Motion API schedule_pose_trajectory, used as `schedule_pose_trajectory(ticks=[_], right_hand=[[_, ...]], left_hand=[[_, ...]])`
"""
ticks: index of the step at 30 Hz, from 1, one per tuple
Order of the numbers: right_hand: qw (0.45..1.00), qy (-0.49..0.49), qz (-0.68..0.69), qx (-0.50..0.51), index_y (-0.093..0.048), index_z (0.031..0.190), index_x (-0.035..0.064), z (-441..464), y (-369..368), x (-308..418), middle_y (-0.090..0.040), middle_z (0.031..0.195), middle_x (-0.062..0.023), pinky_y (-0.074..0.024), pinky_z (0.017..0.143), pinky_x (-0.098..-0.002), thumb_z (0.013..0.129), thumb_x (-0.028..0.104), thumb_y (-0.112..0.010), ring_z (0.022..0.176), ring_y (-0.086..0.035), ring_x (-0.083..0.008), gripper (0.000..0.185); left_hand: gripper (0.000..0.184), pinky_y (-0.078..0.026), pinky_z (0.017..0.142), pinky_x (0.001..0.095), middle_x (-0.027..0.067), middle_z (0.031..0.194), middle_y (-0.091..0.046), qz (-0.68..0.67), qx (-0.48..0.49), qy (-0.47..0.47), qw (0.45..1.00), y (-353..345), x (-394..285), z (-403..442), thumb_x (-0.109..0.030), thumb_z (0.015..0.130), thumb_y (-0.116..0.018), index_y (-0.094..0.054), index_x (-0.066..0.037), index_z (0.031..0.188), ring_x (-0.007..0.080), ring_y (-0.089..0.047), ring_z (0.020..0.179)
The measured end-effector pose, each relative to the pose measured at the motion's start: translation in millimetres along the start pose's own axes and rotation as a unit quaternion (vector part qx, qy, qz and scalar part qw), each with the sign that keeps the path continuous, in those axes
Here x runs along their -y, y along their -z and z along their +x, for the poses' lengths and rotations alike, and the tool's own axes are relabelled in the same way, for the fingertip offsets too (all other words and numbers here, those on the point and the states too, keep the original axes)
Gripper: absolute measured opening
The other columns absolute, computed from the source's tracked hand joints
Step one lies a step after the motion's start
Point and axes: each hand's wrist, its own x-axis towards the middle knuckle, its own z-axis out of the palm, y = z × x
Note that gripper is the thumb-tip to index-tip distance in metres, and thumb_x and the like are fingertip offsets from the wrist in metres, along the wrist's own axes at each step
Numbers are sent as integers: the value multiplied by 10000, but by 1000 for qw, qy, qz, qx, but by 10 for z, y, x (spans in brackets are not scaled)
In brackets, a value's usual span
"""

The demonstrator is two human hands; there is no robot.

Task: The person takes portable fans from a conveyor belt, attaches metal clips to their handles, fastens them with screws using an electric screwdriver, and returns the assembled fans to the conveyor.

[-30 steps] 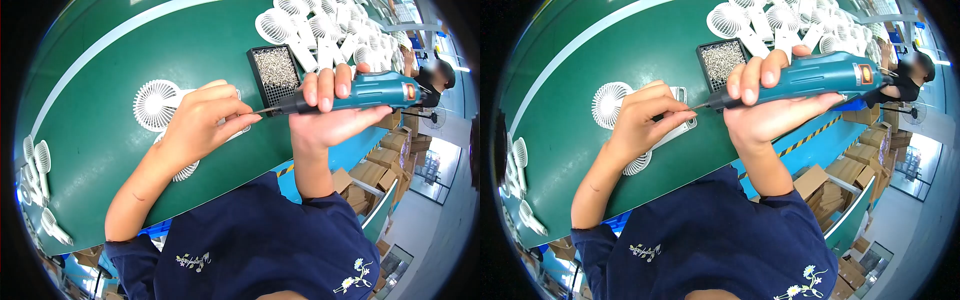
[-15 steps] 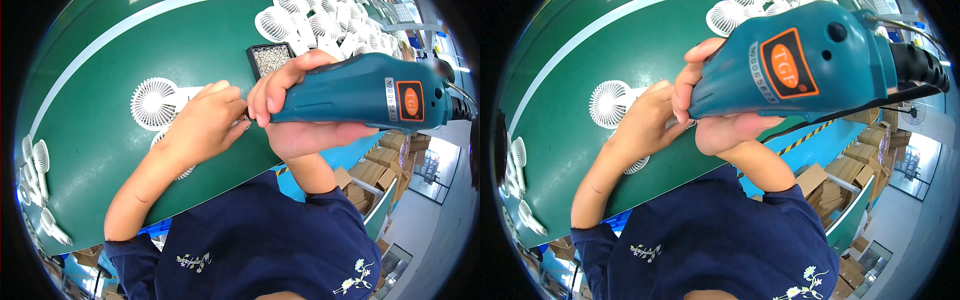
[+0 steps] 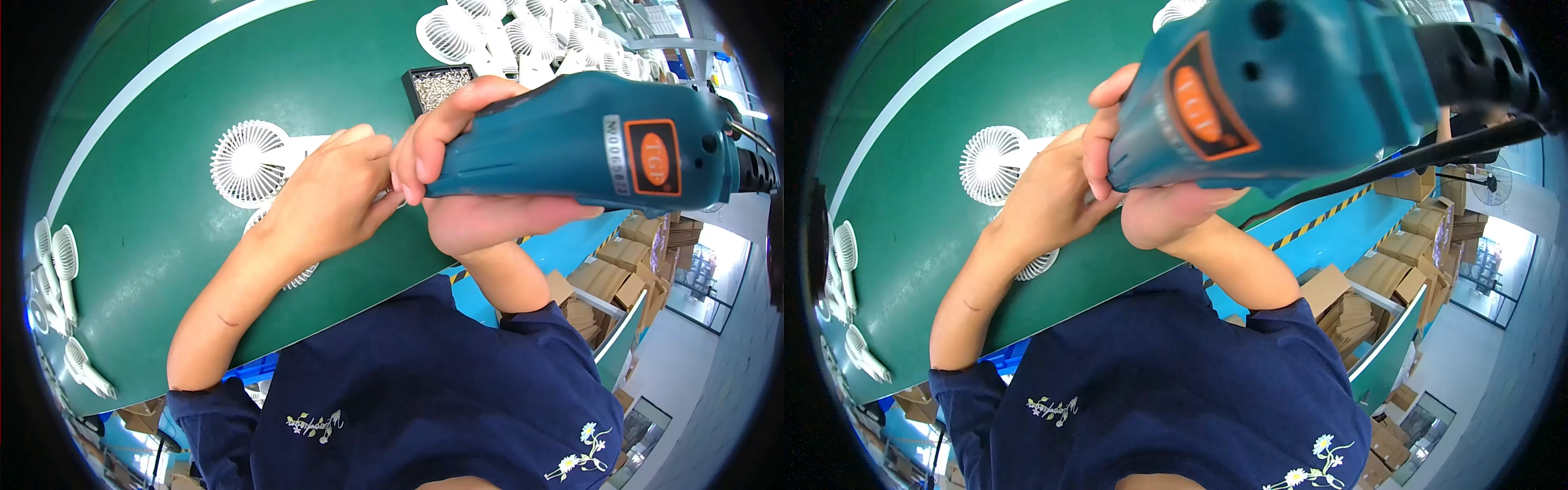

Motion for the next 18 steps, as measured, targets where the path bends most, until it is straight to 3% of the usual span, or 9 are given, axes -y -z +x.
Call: schedule_pose_trajectory(ticks=[3,6,9,12,13,15,18], right_hand=[[999,-21,35,5,-510,1071,40,0,-14,-21,-527,582,-114,-421,415,-326,556,1001,-322,429,-482,-207,1106],[994,56,63,67,-516,1062,19,11,-11,-42,-525,578,-120,-422,415,-327,548,1002,-334,431,-484,-210,1124],[976,-138,-159,-60,-503,1123,13,2,-227,256,-536,593,-126,-424,430,-344,605,949,-429,438,-488,-213,1072],[993,105,42,40,-485,1230,62,-7,93,54,-578,714,-106,-433,455,-353,720,886,-402,458,-503,-211,972],[992,119,31,27,-483,1249,90,13,115,157,-567,727,-71,-427,441,-340,754,869,-373,453,-500,-196,930],[983,166,65,-51,-488,1182,80,41,222,250,-544,666,-91,-455,437,-348,646,953,-329,467,-515,-193,1036],[975,185,2,-122,-490,1186,95,83,559,320,-521,645,-77,-436,406,-341,723,918,-246,435,-491,-191,975]], left_hand=[[139,-402,770,371,73,803,-525,37,-22,1,999,15,-26,20,-156,758,-697,-617,-52,804,257,-499,821],[166,-362,809,368,62,821,-523,78,-42,1,996,5,-22,15,-174,739,-719,-620,-69,821,248,-495,867],[207,-348,825,369,52,825,-520,79,-32,18,996,25,-36,17,-186,715,-746,-616,-80,836,242,-494,883],[232,-353,830,370,46,819,-521,89,-12,18,996,42,-29,15,-187,696,-769,-609,-85,830,234,-496,881],[238,-353,834,369,43,814,-522,90,-3,18,996,41,-23,13,-186,689,-779,-605,-88,819,229,-497,881],[240,-347,833,363,37,810,-517,88,4,20,996,47,-15,-10,-173,682,-784,-594,-96,807,227,-497,871],[239,-340,830,357,31,783,-506,77,9,15,997,40,-9,-10,-157,680,-787,-573,-101,769,222,-499,834]])
